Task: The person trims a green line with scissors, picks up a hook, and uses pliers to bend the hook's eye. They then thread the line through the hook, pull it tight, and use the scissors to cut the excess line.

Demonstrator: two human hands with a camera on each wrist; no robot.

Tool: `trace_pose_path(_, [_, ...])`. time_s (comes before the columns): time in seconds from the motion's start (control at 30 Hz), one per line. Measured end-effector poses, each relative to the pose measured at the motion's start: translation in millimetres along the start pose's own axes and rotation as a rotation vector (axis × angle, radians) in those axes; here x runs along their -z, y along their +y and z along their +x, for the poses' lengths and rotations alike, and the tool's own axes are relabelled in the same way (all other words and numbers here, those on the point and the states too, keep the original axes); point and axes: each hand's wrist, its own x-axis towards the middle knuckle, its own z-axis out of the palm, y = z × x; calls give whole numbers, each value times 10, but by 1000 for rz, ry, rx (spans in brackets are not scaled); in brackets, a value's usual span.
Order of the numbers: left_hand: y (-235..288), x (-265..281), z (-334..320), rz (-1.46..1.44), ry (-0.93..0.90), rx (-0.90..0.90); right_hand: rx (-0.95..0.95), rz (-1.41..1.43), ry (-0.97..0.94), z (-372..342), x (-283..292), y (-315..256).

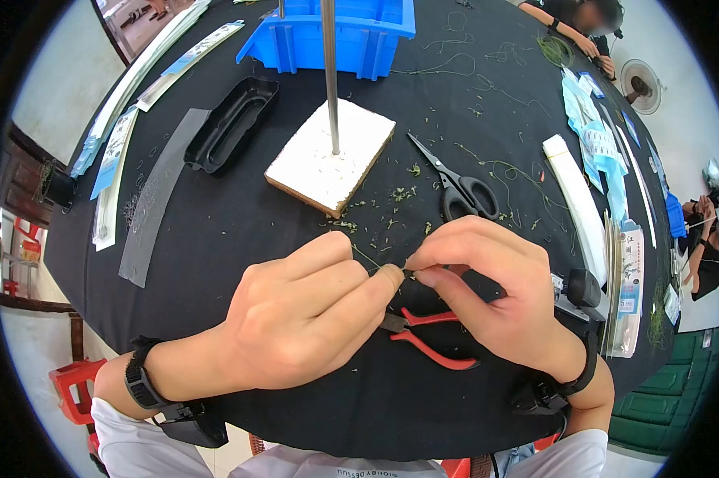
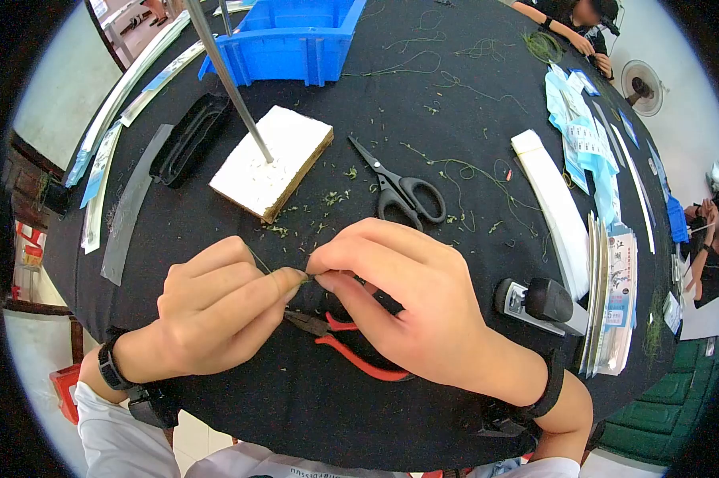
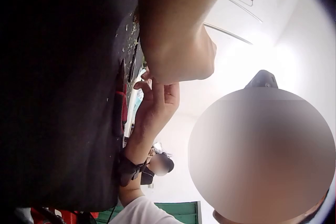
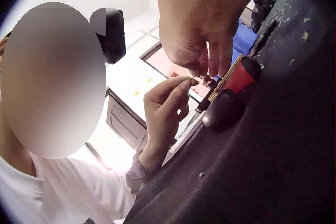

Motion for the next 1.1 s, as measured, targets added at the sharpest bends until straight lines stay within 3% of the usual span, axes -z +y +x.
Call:
trace_pose_path(0.27, [-1, -7, -3, -14, 9, -4, -57, 109, -56, -6, 1, 2])
trace_pose_path(0.67, [-1, -7, -9, -37, 9, 27, -367, 440, -138, -24, 11, -13])
trace_pose_path(0.73, [-10, -36, -18, -66, 47, 53, -278, 339, -141, -6, 25, -17])
trace_pose_path(0.97, [37, 40, 34, -314, -48, 391, 13, 38, -54, -2, -6, 59])
trace_pose_path(1.1, [57, 37, 43, -330, -54, 439, -64, 134, -64, -3, -7, 30])
